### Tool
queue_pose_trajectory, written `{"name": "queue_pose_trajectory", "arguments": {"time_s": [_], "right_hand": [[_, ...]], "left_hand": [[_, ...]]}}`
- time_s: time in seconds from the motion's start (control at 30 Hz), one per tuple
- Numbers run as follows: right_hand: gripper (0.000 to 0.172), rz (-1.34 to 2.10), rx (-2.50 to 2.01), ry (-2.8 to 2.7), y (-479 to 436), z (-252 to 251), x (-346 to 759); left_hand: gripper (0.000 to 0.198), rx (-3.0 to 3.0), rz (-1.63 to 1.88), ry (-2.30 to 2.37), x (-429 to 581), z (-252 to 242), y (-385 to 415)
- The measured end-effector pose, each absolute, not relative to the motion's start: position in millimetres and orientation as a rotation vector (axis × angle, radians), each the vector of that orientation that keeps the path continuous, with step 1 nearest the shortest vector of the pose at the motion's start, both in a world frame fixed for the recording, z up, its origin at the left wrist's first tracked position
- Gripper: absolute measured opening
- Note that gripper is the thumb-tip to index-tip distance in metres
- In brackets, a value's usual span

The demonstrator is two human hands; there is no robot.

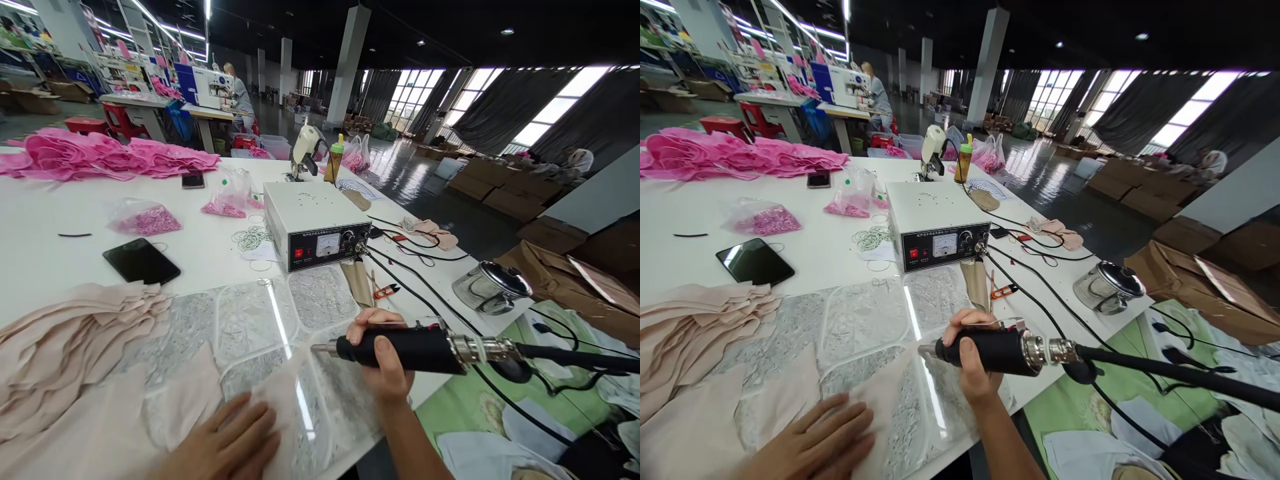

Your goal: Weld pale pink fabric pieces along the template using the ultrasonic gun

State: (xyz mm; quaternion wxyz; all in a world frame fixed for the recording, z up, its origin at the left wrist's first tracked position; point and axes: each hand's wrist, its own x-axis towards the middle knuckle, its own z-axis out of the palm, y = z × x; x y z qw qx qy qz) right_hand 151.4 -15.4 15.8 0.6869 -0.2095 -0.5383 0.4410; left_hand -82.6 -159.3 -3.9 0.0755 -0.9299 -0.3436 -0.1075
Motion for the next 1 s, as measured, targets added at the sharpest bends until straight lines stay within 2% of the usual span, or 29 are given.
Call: {"name": "queue_pose_trajectory", "arguments": {"time_s": [0.13,0.23,0.33,0.43,0.53,0.6,0.77,1.0], "right_hand": [[0.013,0.992,-0.532,-1.247,-28,21,167],[0.014,1.012,-0.540,-1.231,-36,23,173],[0.015,1.017,-0.520,-1.213,-37,22,174],[0.016,1.034,-0.512,-1.234,-36,20,174],[0.016,1.065,-0.525,-1.256,-42,20,179],[0.016,1.096,-0.542,-1.246,-50,21,184],[0.019,1.156,-0.580,-1.229,-67,24,189],[0.020,1.182,-0.489,-1.208,-61,20,186]], "left_hand": [[0.056,-2.839,-0.203,-0.972,-115,19,-146],[0.058,-2.855,-0.192,-0.970,-122,29,-141],[0.053,-2.803,-0.406,-1.184,-107,20,-144],[0.044,-2.740,-0.433,-1.309,-93,3,-144],[0.043,-2.723,-0.469,-1.288,-98,-8,-135],[0.045,-2.740,-0.485,-1.305,-105,-10,-128],[0.034,-2.727,-0.593,-1.410,-97,1,-128],[0.041,-2.686,-0.532,-1.227,-82,-15,-130]]}}
